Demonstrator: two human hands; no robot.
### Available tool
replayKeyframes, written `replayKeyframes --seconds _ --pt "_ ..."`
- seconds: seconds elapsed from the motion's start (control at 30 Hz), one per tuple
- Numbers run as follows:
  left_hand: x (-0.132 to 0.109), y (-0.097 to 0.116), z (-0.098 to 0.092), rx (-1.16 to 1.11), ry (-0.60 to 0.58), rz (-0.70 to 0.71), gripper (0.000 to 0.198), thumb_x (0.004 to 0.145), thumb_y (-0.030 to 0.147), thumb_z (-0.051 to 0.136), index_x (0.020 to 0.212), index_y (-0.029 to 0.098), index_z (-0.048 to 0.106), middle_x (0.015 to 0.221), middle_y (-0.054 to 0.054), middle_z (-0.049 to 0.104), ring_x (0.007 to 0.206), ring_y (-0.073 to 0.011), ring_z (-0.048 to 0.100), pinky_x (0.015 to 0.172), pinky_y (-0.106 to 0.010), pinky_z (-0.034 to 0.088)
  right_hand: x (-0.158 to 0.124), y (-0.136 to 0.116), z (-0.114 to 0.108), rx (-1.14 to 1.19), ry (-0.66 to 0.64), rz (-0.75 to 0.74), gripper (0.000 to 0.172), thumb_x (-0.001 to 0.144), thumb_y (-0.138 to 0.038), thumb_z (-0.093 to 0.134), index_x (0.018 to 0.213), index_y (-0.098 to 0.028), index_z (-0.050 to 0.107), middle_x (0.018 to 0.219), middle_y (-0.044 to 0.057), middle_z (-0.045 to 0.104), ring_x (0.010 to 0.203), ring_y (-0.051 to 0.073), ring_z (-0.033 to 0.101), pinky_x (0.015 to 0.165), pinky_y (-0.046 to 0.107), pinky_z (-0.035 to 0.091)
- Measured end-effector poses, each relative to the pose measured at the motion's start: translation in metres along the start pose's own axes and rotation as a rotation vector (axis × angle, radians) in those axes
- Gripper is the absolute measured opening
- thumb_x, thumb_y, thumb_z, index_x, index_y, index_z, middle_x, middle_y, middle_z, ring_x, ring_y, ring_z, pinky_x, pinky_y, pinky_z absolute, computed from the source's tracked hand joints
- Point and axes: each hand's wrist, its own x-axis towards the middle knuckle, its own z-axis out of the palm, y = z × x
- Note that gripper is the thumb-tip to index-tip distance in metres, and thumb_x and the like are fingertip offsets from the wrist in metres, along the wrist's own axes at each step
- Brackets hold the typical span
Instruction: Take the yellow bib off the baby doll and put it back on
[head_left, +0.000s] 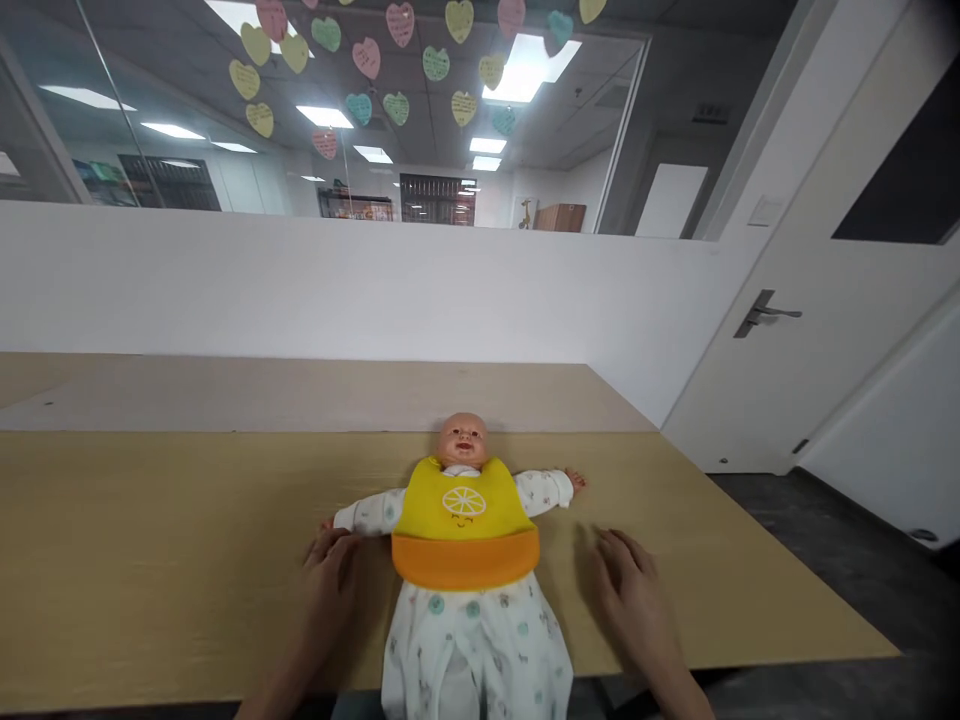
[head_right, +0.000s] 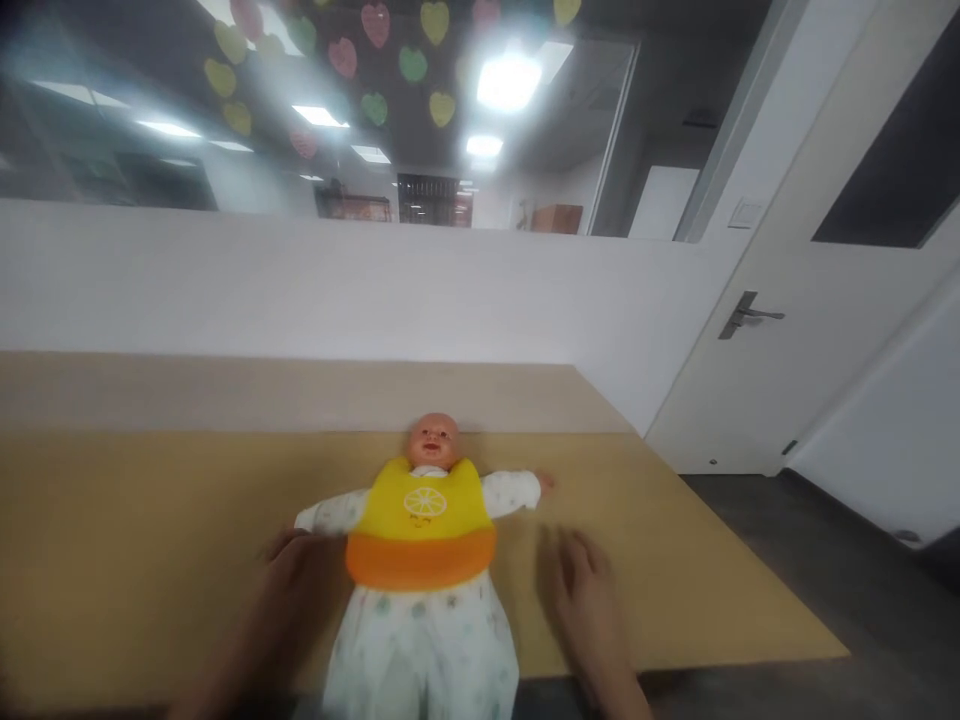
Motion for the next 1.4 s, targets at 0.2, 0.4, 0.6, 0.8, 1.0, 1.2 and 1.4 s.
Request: replayKeyframes --seconds 0.2,0.4,0.6,0.8,1.0,1.2,1.4 --pt "-0.041 0.025 -0.019 0.228 -0.011 0.081 0.034 0.092 0.028 0.04 0.111 0.02 0.068 0.123 -0.009 0.065 0.114 -0.0288 0.056 0.098 -0.042 0.042 -0.015 -0.026 -0.011 -0.07 0.059 0.069 0.054 0.094 -0.046 0.037 0.129 -0.008 0.05 0.127 0.02 0.055 0.118 0.033 0.049 0.098 0.045 0.042" --pt "-0.04 0.036 -0.026 0.271 -0.037 0.038 0.032 0.092 0.026 0.042 0.107 0.019 0.069 0.121 -0.01 0.066 0.111 -0.0284 0.058 0.094 -0.04 0.042 -0.012 -0.027 -0.012 -0.138 0.006 0.064 0.041 0.094 -0.037 0.037 0.117 -0.01 0.059 0.115 0.016 0.062 0.107 0.029 0.054 0.092 0.038 0.041" --pt "-0.04 0.036 -0.027 0.235 -0.012 0.032 0.032 0.091 0.024 0.042 0.106 0.018 0.069 0.115 -0.009 0.068 0.109 -0.0269 0.059 0.094 -0.037 0.041 -0.011 -0.027 -0.012 -0.161 0.029 0.064 0.035 0.092 -0.031 0.041 0.109 -0.011 0.064 0.109 0.014 0.066 0.103 0.026 0.056 0.091 0.035 0.039" --pt "-0.041 0.036 -0.026 0.246 -0.005 0.011 0.03 0.091 0.025 0.042 0.102 0.017 0.069 0.11 -0.01 0.069 0.105 -0.0272 0.06 0.089 -0.036 0.043 -0.011 -0.026 -0.009 -0.134 0.02 0.098 0.039 0.092 -0.032 0.04 0.114 -0.009 0.063 0.108 0.015 0.066 0.104 0.027 0.055 0.09 0.034 0.038" --pt "-0.04 0.036 -0.027 0.217 -0.008 0.009 0.031 0.092 0.024 0.041 0.104 0.016 0.069 0.11 -0.009 0.07 0.106 -0.0261 0.059 0.091 -0.036 0.042 -0.011 -0.024 -0.009 -0.145 0.026 0.085 0.031 0.091 -0.028 0.043 0.103 -0.012 0.067 0.102 0.013 0.067 0.1 0.025 0.056 0.087 0.033 0.038" --pt "-0.039 0.033 -0.025 0.181 0.006 0.001 0.028 0.09 0.023 0.045 0.101 0.017 0.07 0.109 -0.008 0.07 0.104 -0.0253 0.061 0.089 -0.035 0.043 -0.01 -0.022 -0.008 -0.16 0.012 0.084 0.031 0.09 -0.028 0.044 0.104 -0.012 0.067 0.102 0.012 0.068 0.1 0.025 0.056 0.086 0.032 0.038" --pt "-0.04 0.029 -0.024 0.159 0.017 0.019 0.028 0.09 0.024 0.044 0.099 0.017 0.07 0.107 -0.008 0.071 0.102 -0.0249 0.062 0.089 -0.035 0.044 -0.01 -0.019 -0.007 -0.109 0.014 0.085 0.03 0.09 -0.029 0.044 0.099 -0.013 0.068 0.098 0.013 0.068 0.099 0.026 0.056 0.086 0.033 0.039"
